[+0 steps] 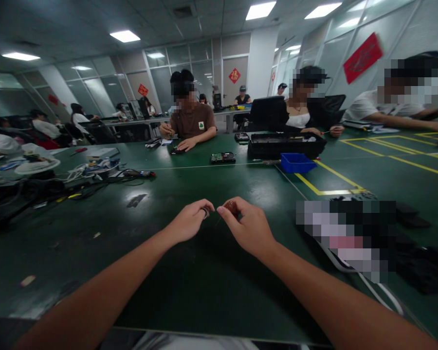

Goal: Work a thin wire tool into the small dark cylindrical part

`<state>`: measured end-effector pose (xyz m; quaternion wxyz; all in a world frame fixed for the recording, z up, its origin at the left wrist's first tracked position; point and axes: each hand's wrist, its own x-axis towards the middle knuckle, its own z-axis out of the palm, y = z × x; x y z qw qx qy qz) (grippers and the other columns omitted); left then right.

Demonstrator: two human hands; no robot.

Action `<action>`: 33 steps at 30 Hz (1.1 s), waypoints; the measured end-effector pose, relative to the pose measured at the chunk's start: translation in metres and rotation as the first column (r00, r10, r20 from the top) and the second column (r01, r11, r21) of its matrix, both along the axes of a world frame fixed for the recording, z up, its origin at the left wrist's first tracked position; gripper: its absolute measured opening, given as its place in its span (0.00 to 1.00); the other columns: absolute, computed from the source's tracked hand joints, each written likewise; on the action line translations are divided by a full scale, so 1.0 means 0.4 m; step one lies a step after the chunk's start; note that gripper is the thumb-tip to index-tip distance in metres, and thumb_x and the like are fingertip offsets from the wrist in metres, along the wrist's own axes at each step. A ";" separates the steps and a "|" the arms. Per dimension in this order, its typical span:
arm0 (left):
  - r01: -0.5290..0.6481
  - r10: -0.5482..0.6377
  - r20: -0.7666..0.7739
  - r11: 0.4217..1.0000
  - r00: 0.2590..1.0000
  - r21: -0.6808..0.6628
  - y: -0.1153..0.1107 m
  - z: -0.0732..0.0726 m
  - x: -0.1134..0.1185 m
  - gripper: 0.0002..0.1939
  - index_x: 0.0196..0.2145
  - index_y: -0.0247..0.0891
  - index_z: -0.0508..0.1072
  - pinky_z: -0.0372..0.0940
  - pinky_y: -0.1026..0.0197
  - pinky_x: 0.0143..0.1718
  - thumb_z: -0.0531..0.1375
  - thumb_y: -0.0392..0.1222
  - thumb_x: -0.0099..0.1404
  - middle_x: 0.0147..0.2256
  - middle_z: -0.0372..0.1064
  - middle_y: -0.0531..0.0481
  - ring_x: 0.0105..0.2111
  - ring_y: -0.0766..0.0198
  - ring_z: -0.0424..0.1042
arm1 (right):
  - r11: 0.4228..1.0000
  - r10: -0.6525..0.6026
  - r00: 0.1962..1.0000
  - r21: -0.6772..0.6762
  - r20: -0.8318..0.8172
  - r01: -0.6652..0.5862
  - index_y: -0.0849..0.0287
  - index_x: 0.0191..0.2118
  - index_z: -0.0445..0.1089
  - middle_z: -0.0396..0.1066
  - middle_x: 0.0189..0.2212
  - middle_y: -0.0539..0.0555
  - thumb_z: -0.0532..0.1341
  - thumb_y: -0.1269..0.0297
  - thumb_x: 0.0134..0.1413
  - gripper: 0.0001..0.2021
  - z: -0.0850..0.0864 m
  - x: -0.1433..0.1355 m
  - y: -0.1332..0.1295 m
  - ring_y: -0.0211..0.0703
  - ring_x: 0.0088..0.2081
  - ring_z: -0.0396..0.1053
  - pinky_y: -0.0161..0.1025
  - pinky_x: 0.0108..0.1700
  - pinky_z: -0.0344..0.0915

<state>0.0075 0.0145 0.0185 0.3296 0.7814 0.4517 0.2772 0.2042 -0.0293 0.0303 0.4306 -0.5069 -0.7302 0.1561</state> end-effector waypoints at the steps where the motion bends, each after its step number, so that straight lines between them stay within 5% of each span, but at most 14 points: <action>1: 0.028 -0.027 -0.052 0.999 0.998 0.027 -0.004 -0.014 -0.003 0.15 0.40 0.39 0.72 0.61 0.56 0.45 0.47 0.36 0.64 0.39 0.70 0.48 0.41 0.59 0.67 | 1.000 0.000 1.000 -0.003 0.000 0.000 0.56 0.34 0.73 0.73 0.25 0.49 0.59 0.55 0.62 0.12 0.001 -0.001 -0.001 0.41 0.28 0.70 0.38 0.31 0.62; 5: 0.051 -0.042 -0.167 0.997 0.985 0.050 -0.020 -0.044 -0.031 0.13 0.45 0.43 0.71 0.61 0.49 0.52 0.52 0.38 0.64 0.46 0.68 0.47 0.49 0.53 0.65 | 1.000 0.001 1.000 0.009 -0.001 -0.001 0.56 0.34 0.73 0.73 0.25 0.49 0.59 0.55 0.62 0.12 0.006 0.000 -0.007 0.42 0.27 0.70 0.38 0.30 0.62; 8: -0.013 0.017 -0.118 0.999 0.993 0.041 -0.023 -0.044 -0.046 0.22 0.51 0.41 0.67 0.63 0.50 0.52 0.57 0.33 0.58 0.50 0.66 0.44 0.50 0.52 0.65 | 0.999 -0.006 1.000 0.037 -0.017 0.007 0.55 0.36 0.72 0.74 0.27 0.50 0.58 0.56 0.63 0.10 0.002 0.004 -0.010 0.43 0.29 0.72 0.39 0.31 0.64; 12: -0.078 0.079 -0.037 0.996 0.996 0.046 -0.013 -0.040 -0.048 0.16 0.49 0.39 0.68 0.64 0.52 0.52 0.55 0.31 0.63 0.47 0.68 0.44 0.48 0.56 0.68 | 1.000 0.015 0.988 0.024 -0.154 -0.012 0.55 0.43 0.72 0.78 0.33 0.53 0.57 0.56 0.64 0.11 -0.015 0.010 -0.006 0.46 0.34 0.76 0.41 0.36 0.68; 23: -0.012 0.003 0.085 0.995 0.996 0.099 -0.010 -0.046 -0.040 0.20 0.52 0.44 0.71 0.59 0.53 0.60 0.61 0.33 0.64 0.53 0.69 0.50 0.54 0.58 0.67 | 0.999 0.038 0.983 0.016 -0.178 -0.036 0.55 0.46 0.71 0.79 0.36 0.54 0.57 0.56 0.64 0.11 -0.025 0.008 0.001 0.48 0.39 0.78 0.44 0.41 0.71; 33: -0.013 0.004 0.072 0.993 0.997 0.119 -0.007 -0.041 -0.045 0.20 0.53 0.43 0.72 0.60 0.53 0.60 0.63 0.36 0.63 0.52 0.70 0.49 0.54 0.57 0.67 | 0.995 -0.090 0.995 0.039 -0.032 0.091 0.55 0.29 0.72 0.72 0.21 0.49 0.62 0.49 0.58 0.15 0.000 0.012 -0.002 0.40 0.22 0.68 0.37 0.24 0.59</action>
